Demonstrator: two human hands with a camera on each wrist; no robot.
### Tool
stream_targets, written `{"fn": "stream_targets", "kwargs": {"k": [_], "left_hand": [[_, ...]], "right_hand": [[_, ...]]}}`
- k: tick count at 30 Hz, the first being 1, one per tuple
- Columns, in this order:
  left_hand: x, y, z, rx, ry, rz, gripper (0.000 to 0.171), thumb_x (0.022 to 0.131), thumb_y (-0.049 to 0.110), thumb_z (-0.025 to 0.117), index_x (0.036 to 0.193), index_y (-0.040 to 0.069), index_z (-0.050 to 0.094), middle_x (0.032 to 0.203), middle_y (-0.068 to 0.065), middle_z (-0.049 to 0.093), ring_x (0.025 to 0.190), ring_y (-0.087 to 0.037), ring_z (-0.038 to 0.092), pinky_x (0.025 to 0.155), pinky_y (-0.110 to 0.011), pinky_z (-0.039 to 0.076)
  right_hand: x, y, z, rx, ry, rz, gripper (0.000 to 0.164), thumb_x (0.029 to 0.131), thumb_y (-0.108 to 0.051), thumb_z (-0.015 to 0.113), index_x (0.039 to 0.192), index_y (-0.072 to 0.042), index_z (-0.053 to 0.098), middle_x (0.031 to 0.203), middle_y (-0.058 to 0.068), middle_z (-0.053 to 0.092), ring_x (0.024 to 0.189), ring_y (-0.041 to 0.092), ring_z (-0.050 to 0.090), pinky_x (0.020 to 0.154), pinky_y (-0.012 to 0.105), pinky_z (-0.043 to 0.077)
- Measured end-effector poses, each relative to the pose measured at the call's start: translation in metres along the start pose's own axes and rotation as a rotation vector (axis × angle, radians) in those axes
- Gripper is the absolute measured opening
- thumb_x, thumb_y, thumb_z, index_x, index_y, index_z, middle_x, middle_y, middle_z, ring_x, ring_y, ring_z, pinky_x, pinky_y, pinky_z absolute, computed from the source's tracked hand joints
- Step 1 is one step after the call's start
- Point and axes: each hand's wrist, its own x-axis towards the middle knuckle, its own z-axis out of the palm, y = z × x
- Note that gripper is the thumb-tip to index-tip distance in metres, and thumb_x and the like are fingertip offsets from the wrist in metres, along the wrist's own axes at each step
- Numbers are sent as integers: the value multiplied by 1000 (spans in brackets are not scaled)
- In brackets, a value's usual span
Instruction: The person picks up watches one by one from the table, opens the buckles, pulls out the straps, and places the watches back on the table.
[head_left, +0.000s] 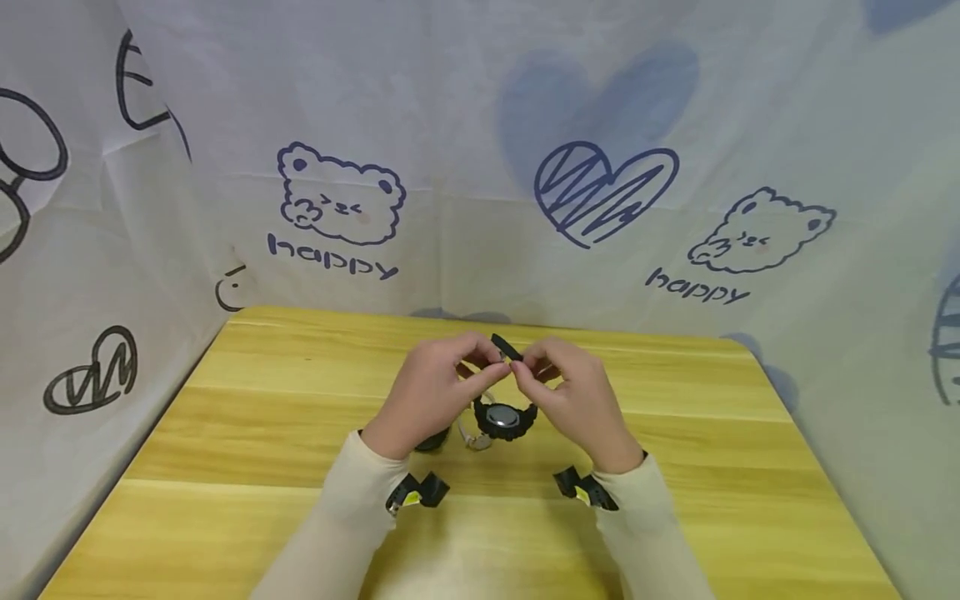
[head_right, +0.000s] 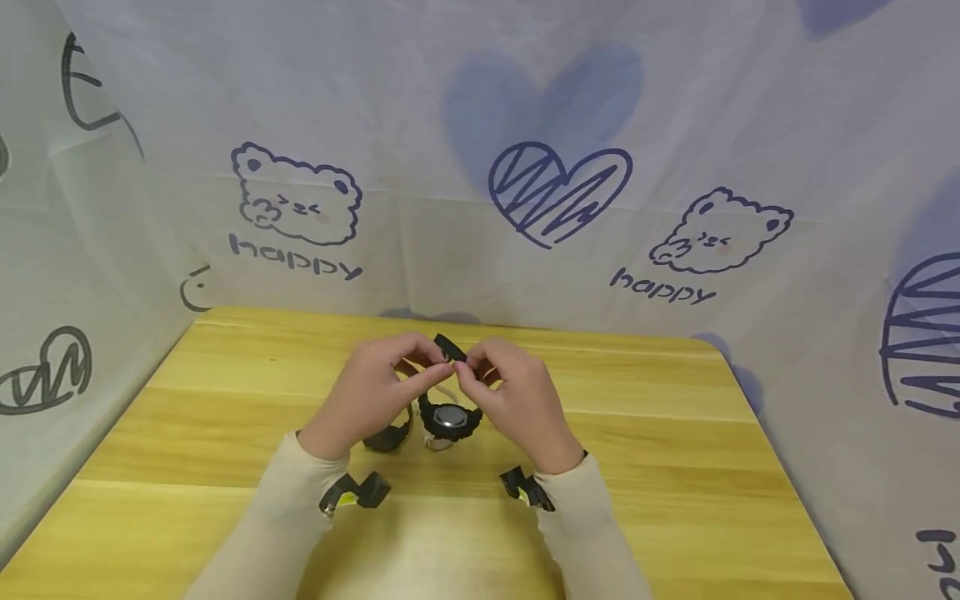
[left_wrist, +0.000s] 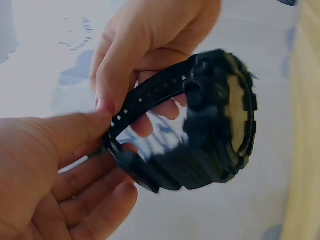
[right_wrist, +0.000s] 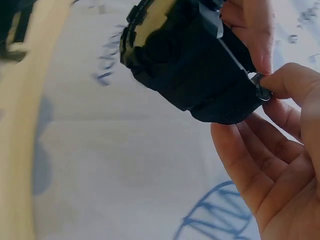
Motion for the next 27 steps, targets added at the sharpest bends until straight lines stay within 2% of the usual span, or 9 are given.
{"fn": "stream_targets", "kwargs": {"k": [3, 6, 11, 17, 22, 24, 27], "left_hand": [[1, -7, 13, 38, -37, -96, 7, 99, 25, 73, 95, 19, 72, 90, 9, 74, 84, -6, 69, 72, -28, 57], [3, -14, 27, 92, -107, -191, 9, 100, 26, 71, 95, 19, 70, 88, 8, 72, 81, -7, 68, 72, -32, 56], [5, -27, 51, 136, -207, -303, 14, 102, 28, 69, 93, 18, 71, 83, 7, 69, 67, -9, 61, 63, -30, 53], [12, -48, 73, 132, -252, -369, 17, 101, 29, 69, 90, 17, 72, 77, 8, 66, 61, -10, 58, 59, -28, 50], [16, -62, 87, 135, -283, -397, 16, 101, 28, 70, 89, 17, 71, 78, 6, 66, 61, -11, 58, 60, -29, 50], [17, -66, 91, 132, -285, -400, 17, 101, 27, 69, 88, 16, 71, 78, 6, 66, 61, -11, 59, 60, -30, 50], [18, -71, 97, 129, -291, -405, 19, 102, 25, 68, 85, 16, 69, 75, 5, 64, 60, -11, 57, 61, -29, 48]], "right_hand": [[-1, 14, 7, -11, -59, 95, 1, 98, -10, 69, 98, -10, 70, 88, -1, 70, 77, 10, 67, 69, 28, 60], [-4, 30, 10, -55, -141, 161, 8, 102, -14, 66, 104, -10, 72, 92, -1, 72, 79, 10, 68, 70, 29, 59], [-14, 53, 10, -82, -260, 241, 9, 103, -15, 65, 102, -13, 74, 92, -3, 74, 78, 9, 67, 72, 32, 58], [-18, 82, 15, 3, -359, 366, 11, 104, -14, 63, 102, -12, 73, 86, 3, 72, 70, 17, 66, 62, 33, 54], [-20, 99, 23, 23, -409, 437, 14, 105, -17, 62, 106, -7, 73, 96, 12, 75, 70, 17, 67, 65, 33, 55], [-21, 103, 26, 25, -420, 460, 17, 105, -18, 62, 108, -6, 72, 98, 13, 75, 70, 16, 67, 67, 33, 55], [-21, 108, 31, 16, -438, 487, 17, 105, -19, 61, 106, -6, 72, 93, 9, 74, 67, 14, 65, 65, 33, 54]]}}
